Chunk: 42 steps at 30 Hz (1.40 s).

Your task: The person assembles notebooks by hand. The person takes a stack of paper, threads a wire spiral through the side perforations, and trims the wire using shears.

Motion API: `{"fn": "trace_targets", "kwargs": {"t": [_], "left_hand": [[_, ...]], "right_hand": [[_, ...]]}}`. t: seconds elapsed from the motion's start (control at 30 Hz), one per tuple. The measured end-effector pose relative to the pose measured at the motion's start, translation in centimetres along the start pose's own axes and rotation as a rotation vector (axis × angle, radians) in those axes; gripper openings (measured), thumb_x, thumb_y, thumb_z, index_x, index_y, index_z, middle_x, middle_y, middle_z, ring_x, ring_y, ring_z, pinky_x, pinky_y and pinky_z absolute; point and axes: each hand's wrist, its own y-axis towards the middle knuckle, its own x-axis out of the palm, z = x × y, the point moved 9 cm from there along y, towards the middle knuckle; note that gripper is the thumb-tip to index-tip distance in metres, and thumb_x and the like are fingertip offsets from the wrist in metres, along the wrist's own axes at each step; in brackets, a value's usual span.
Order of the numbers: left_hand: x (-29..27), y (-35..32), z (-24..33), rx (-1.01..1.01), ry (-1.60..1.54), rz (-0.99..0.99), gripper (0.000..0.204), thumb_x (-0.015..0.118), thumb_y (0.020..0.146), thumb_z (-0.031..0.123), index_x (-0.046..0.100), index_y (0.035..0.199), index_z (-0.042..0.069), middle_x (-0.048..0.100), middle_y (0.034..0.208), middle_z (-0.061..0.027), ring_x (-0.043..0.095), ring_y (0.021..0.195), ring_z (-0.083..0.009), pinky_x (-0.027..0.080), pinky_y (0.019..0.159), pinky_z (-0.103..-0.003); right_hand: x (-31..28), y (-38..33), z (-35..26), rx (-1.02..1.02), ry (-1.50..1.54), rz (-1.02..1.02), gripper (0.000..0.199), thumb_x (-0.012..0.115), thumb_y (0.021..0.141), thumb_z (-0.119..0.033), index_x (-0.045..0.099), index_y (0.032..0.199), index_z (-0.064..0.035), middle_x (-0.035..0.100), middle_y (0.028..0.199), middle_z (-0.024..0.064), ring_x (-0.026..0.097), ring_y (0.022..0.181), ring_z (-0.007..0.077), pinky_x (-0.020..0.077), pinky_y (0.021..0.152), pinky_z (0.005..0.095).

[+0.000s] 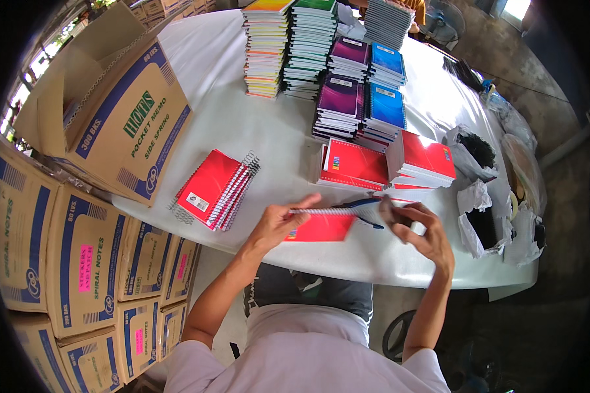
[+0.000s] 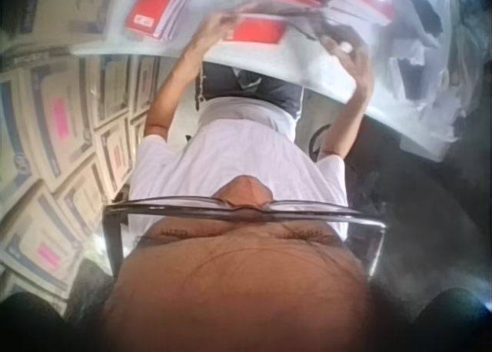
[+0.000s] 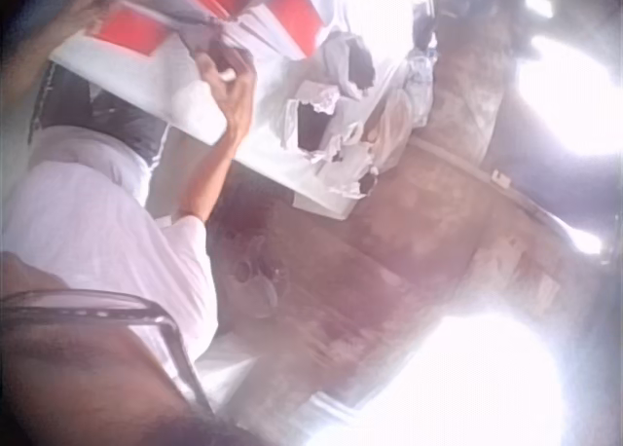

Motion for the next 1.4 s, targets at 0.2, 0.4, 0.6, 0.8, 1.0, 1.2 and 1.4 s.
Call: {"fn": "trace_targets", "kwargs": {"t": [0.2,0.4,0.6,0.8,1.0,1.2,1.4], "left_hand": [[-2.5,-3.7,1.9,0.214,0.133,0.245,0.056,0.058,0.099,0.028,0.042,0.145,-0.001,0.042,0.152,-0.0130,0.041,0.139,-0.0230,0.029,0.115,-0.036],[-1.9,-5.1,0.1,0.180,0.263,0.317,0.058,0.056,0.100,0.032,0.041,0.146,0.001,0.051,0.145,-0.0146,0.048,0.133,-0.0236,0.035,0.111,-0.035],[-0.6,-5.9,6.8,0.234,0.854,0.534,0.056,0.068,0.089,0.016,0.049,0.142,0.014,0.058,0.136,-0.0093,0.059,0.121,-0.0313,0.055,0.091,-0.039],[0.8,-5.9,8.4,0.253,1.106,0.554,0.070,0.071,0.081,0.009,0.045,0.145,0.016,0.059,0.136,-0.0072,0.063,0.114,-0.0352,0.057,0.087,-0.039],[1.0,-5.8,8.5,0.201,1.222,0.539,0.069,0.068,0.078,0.005,0.049,0.143,0.016,0.057,0.140,-0.0052,0.062,0.114,-0.0376,0.057,0.085,-0.039],[0.8,-6.1,9.8,0.284,1.348,0.488,0.059,0.067,0.081,0.007,0.055,0.139,0.016,0.058,0.139,-0.0043,0.060,0.118,-0.0373,0.053,0.093,-0.043],[-5.9,-6.9,12.8,0.348,0.711,0.352,0.059,0.065,0.083,0.004,0.055,0.140,0.013,0.052,0.145,-0.0080,0.046,0.136,-0.0323,0.028,0.116,-0.047]], "right_hand": [[-1.1,-5.8,4.3,0.045,-0.864,0.335,0.050,0.084,0.071,-0.031,0.070,0.115,-0.0098,0.059,0.122,0.0123,0.050,0.119,0.0316,0.0346,0.100,0.0512],[9.8,0.7,-0.1,-0.253,-0.510,0.149,0.048,0.070,0.086,-0.020,0.058,0.132,-0.0140,0.053,0.127,0.0175,0.049,0.123,0.0355,0.0400,0.104,0.0469],[10.6,-0.1,-3.4,-0.215,-0.311,0.168,0.043,0.067,0.087,-0.018,0.060,0.130,-0.0149,0.056,0.113,0.0177,0.057,0.103,0.0340,0.0475,0.091,0.0446],[11.1,-1.3,-11.4,-0.346,-0.181,0.125,0.039,0.069,0.085,-0.019,0.066,0.124,-0.0158,0.055,0.104,0.0114,0.059,0.091,0.0280,0.0507,0.079,0.0402],[11.8,-1.0,-10.8,-0.334,-0.147,0.041,0.034,0.065,0.092,-0.023,0.064,0.125,-0.0146,0.058,0.094,0.0086,0.059,0.078,0.0225,0.0507,0.066,0.0342],[13.5,0.5,-8.4,0.152,0.663,-0.508,0.034,0.052,0.102,-0.025,0.062,0.122,0.0015,0.060,0.088,0.0079,0.059,0.077,0.0154,0.0501,0.068,0.0325],[9.5,2.6,-3.5,-0.206,-0.331,-0.044,0.036,0.064,0.093,-0.024,0.064,0.124,-0.0065,0.061,0.109,0.0144,0.058,0.094,0.0262,0.0472,0.082,0.0380]]}}
